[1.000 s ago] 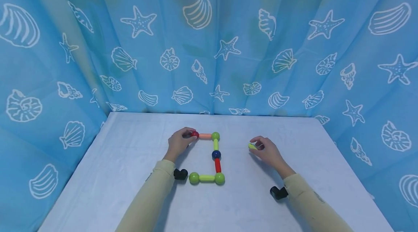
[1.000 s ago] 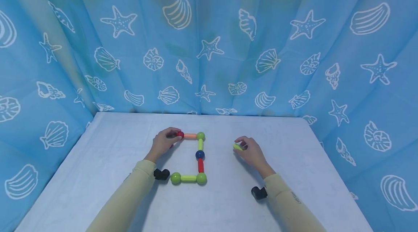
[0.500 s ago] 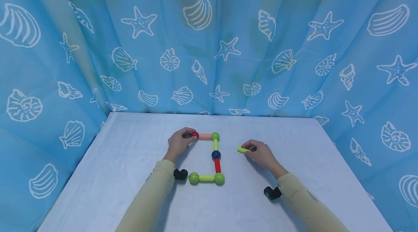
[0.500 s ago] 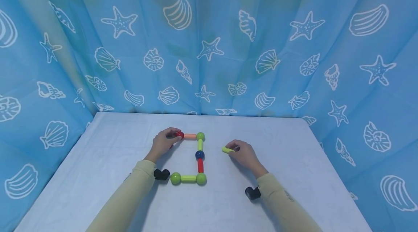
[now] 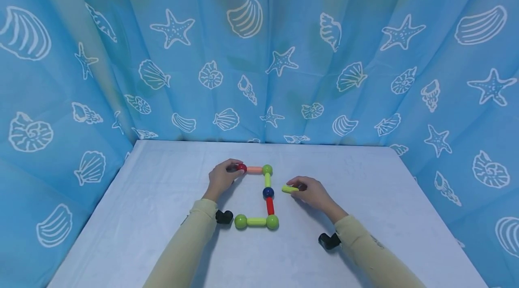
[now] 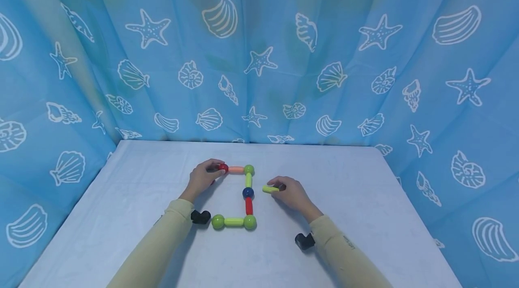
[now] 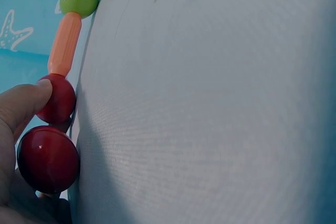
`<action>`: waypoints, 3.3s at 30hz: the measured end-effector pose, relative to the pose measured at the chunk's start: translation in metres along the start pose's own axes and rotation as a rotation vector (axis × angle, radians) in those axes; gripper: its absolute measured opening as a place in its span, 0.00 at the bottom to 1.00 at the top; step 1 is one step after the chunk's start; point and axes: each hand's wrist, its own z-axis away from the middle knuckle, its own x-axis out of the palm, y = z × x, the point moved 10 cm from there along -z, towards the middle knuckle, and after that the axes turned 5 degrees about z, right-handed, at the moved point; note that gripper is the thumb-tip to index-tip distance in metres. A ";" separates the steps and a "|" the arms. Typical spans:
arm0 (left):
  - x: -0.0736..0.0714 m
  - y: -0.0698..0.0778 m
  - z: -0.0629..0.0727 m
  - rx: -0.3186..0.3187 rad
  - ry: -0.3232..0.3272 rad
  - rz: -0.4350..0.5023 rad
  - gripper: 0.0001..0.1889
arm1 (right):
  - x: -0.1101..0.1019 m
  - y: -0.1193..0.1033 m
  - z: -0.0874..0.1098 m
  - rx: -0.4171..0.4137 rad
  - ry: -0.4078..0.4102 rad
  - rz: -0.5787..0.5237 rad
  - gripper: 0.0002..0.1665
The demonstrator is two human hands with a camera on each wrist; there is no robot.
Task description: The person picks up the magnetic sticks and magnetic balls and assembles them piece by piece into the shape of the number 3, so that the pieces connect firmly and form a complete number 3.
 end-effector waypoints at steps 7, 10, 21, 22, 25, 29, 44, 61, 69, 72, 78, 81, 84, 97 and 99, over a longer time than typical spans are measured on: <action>0.000 -0.001 0.000 0.004 0.002 0.001 0.18 | -0.002 0.005 0.001 0.027 0.006 -0.009 0.17; 0.000 -0.001 -0.001 0.001 0.002 -0.001 0.18 | -0.002 0.005 0.001 0.026 0.008 -0.003 0.15; 0.002 -0.006 -0.003 -0.007 0.005 0.010 0.17 | -0.004 0.002 0.001 0.036 0.042 -0.017 0.15; 0.002 -0.006 -0.003 -0.007 0.004 0.010 0.17 | -0.004 0.000 0.000 0.031 0.046 -0.022 0.15; 0.002 -0.006 -0.003 -0.005 0.001 0.009 0.17 | -0.004 -0.011 -0.002 -0.006 0.052 -0.038 0.15; 0.001 -0.004 -0.002 -0.006 0.000 0.005 0.17 | -0.003 -0.033 -0.004 -0.074 0.048 -0.061 0.14; 0.000 -0.001 -0.001 0.008 0.001 -0.008 0.17 | 0.039 -0.090 -0.011 -0.180 -0.088 -0.023 0.12; 0.000 -0.001 0.000 -0.003 -0.001 0.000 0.17 | 0.051 -0.095 -0.006 -0.214 -0.131 0.006 0.12; 0.001 -0.004 -0.001 -0.008 -0.004 -0.005 0.17 | 0.053 -0.090 -0.007 -0.194 -0.136 0.012 0.13; 0.001 -0.003 -0.002 -0.004 -0.001 -0.001 0.17 | 0.052 -0.088 -0.007 -0.175 -0.128 0.011 0.13; 0.002 -0.005 -0.002 -0.009 0.005 0.001 0.17 | 0.046 -0.087 -0.004 -0.186 -0.113 0.019 0.14; 0.002 -0.005 -0.002 -0.010 0.008 0.006 0.16 | 0.041 -0.085 -0.001 -0.190 -0.100 0.013 0.15; 0.001 -0.004 -0.001 -0.009 0.012 0.011 0.16 | 0.036 -0.080 0.001 -0.187 -0.082 -0.007 0.15; 0.003 -0.003 -0.002 0.010 0.018 0.018 0.16 | 0.037 -0.058 0.002 -0.130 -0.130 -0.062 0.16; 0.003 -0.003 -0.002 0.016 0.021 0.012 0.16 | 0.037 -0.058 0.002 -0.132 -0.132 -0.067 0.16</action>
